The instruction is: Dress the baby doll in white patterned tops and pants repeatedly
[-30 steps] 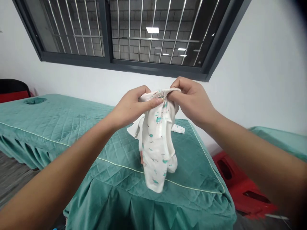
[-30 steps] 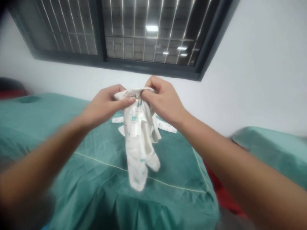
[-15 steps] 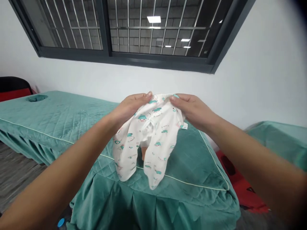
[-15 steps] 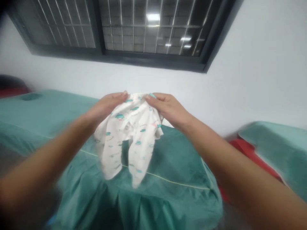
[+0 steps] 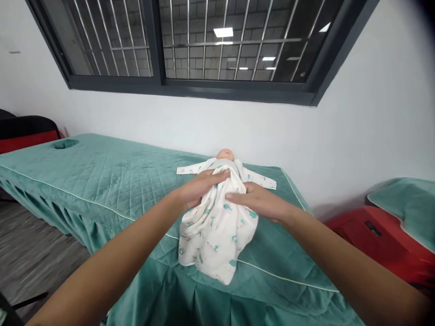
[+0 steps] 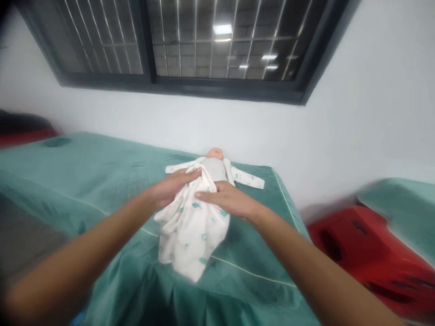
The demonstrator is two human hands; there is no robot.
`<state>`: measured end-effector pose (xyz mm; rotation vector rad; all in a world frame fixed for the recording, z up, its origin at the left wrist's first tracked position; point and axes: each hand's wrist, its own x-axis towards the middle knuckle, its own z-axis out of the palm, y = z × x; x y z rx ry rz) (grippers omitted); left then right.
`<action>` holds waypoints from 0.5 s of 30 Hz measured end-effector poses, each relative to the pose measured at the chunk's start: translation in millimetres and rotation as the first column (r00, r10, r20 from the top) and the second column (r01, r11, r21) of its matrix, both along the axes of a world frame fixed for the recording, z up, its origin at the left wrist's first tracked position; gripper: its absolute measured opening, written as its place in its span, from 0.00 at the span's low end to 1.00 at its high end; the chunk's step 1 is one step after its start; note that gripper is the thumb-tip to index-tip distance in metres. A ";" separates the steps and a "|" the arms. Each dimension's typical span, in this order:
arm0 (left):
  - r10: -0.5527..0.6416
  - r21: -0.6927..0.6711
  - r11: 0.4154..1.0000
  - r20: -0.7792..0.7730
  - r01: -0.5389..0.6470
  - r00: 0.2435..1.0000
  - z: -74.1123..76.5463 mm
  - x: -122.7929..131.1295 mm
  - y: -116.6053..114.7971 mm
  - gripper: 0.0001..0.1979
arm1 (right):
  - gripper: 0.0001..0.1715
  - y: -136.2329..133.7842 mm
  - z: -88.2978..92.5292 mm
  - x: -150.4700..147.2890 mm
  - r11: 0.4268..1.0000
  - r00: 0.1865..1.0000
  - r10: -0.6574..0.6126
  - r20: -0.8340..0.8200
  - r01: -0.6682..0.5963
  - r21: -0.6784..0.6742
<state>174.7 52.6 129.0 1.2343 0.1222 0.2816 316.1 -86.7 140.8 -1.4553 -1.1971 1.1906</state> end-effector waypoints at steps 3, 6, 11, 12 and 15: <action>-0.083 -0.021 0.996 -0.023 0.083 0.996 -9.6 1.6 0.7 0.24 | 0.25 10.9 -2.1 -2.9 0.958 0.955 -0.228 -0.192 0.255 0.133; -0.223 0.070 0.970 -0.137 0.234 0.965 -13.8 -2.6 6.6 0.25 | 0.25 18.9 -4.8 -2.0 0.912 0.888 -0.295 -0.352 0.372 0.174; -0.095 -0.001 0.996 -0.067 0.095 0.993 -14.6 -3.8 12.6 0.22 | 0.29 17.2 -19.4 2.9 0.986 0.946 -0.121 -0.302 0.150 0.075; -0.065 -0.034 0.997 -0.052 0.064 0.997 -15.7 -2.8 12.6 0.21 | 0.29 16.4 -23.2 2.8 0.997 0.965 -0.054 -0.257 0.066 0.035; -0.036 -0.080 0.996 -0.055 0.031 0.998 -22.4 -0.9 11.9 0.21 | 0.27 17.5 -32.2 -0.2 1.000 0.985 0.001 -0.172 -0.005 -0.025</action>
